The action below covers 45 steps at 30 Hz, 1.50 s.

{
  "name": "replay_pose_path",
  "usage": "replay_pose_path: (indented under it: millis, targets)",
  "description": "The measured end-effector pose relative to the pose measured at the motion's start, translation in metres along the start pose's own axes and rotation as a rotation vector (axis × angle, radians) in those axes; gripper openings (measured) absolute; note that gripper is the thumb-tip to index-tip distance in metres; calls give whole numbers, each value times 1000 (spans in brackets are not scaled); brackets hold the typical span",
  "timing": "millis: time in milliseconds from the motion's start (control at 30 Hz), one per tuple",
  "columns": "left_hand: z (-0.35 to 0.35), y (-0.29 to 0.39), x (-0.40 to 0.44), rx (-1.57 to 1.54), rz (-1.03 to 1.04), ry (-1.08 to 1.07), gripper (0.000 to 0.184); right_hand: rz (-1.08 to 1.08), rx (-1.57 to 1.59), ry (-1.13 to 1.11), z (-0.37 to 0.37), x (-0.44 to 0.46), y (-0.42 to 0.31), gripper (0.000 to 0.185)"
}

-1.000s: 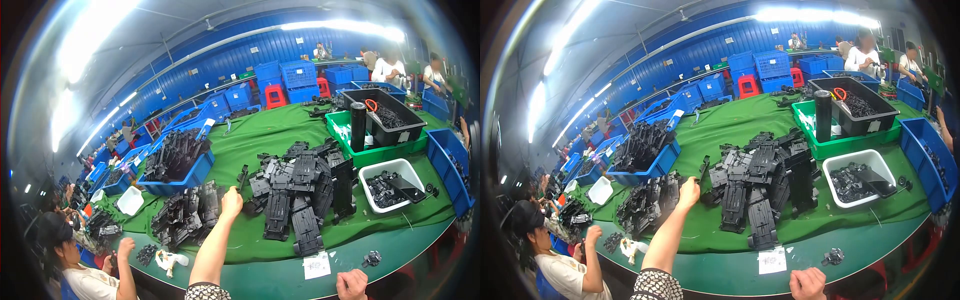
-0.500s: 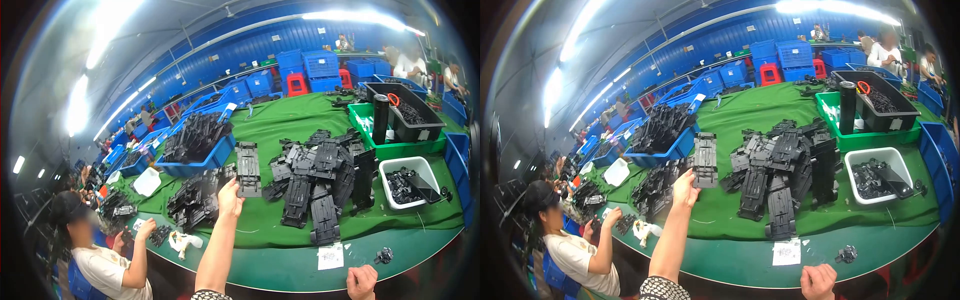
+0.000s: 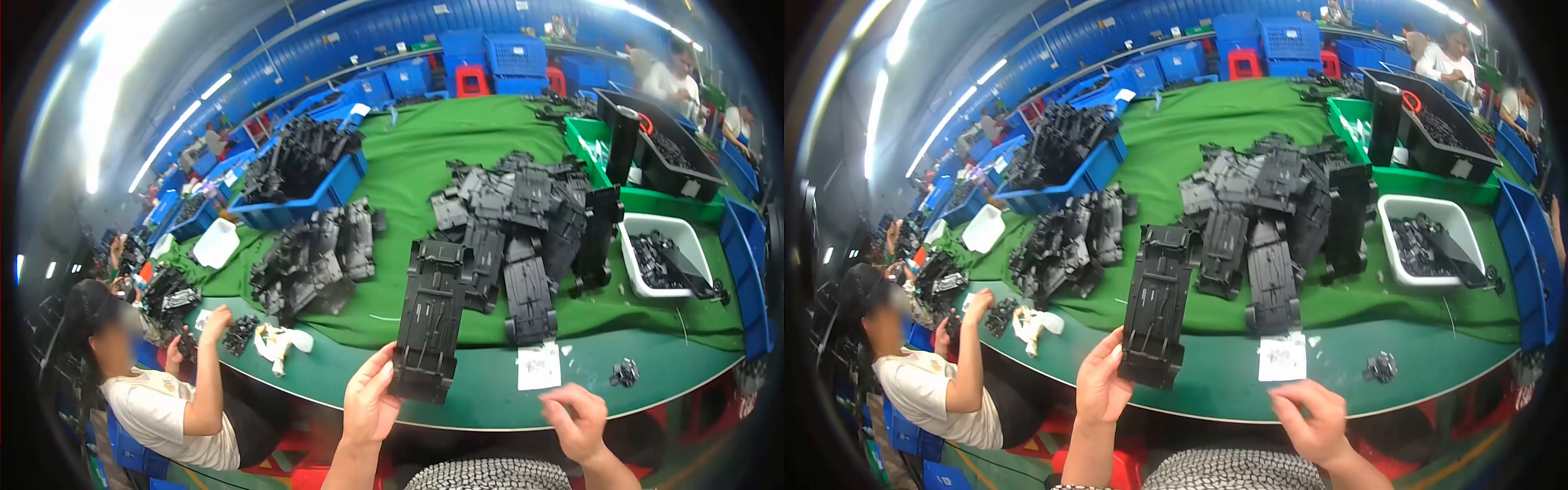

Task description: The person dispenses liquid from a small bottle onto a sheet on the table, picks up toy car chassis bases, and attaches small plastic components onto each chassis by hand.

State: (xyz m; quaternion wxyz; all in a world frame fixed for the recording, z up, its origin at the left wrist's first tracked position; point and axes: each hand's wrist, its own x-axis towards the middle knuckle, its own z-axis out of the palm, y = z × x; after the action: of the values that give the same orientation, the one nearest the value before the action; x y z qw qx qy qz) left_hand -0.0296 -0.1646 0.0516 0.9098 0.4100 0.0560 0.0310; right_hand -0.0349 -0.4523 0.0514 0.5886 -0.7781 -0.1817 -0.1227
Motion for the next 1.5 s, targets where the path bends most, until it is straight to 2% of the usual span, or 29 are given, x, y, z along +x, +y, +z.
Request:
replay_pose_path:
  millis: [33, 67, 267, 467, 567, 600, 733, 833, 900, 967, 1000, 1033, 1100, 1167, 1233, 1267, 1367, 1433, 1500]
  targets:
    - [1, -4, -8, -15, -16, -10, 35, 186, 83, -96, 4, 5, -4, 11]
    - [0, -10, -16, -55, -50, -9, 35, 248, 234, -164, 10, 9, -4, 18]
    - [5, -30, -47, -117, -123, 10, 35, 441, 627, -286, 54, 29, -1, 30]
    - [8, -35, -62, -47, -141, -35, 38, 591, 685, -375, 64, 32, 15, 22]
    - [-10, -39, -60, -169, -182, -130, 42, 668, 798, -379, 61, 33, 14, 20]
    - [-1, -34, -57, -71, -188, -77, 48, 691, 852, -368, 60, 33, 10, 19]
    - [7, -36, -39, -93, -213, -78, 57, 721, 832, -395, 62, 29, -1, 20]
    - [14, -37, -35, -53, -305, -97, 63, 575, 586, -586, 60, 27, -1, 19]
    - [38, -35, -34, 112, -273, -117, 61, 461, 497, -555, 61, 21, 7, 20]
    - [43, -43, -35, 26, -255, -30, 57, 629, 667, -434, 52, 20, -3, 23]
    - [50, -40, -36, 28, -272, 40, 63, 605, 677, -409, 47, 16, 1, 23]
    - [47, -44, -33, -14, -187, 36, 54, 499, 604, -368, 34, 15, -2, 22]
    - [37, -43, -29, -39, -92, 20, 52, 120, 144, -272, 1, 8, 4, 19]
    - [35, -41, -23, -52, -48, 38, 48, 97, -84, -147, -41, 2, 2, 13]
    - [28, -42, -17, -67, -49, 56, 47, 253, -246, 46, -77, -9, 5, 11]
    - [28, -43, -15, -200, -133, 95, 53, 189, -408, 122, -91, -10, 5, 11]
    - [28, -50, -8, -244, -118, 47, 62, 227, -628, 113, -108, -21, 10, 11]
    - [35, -57, -6, -275, -107, 72, 65, 262, -615, 72, -106, -29, 20, 11]
    - [35, -61, -7, -284, -117, 72, 66, 205, -726, 31, -100, -25, 28, 13]
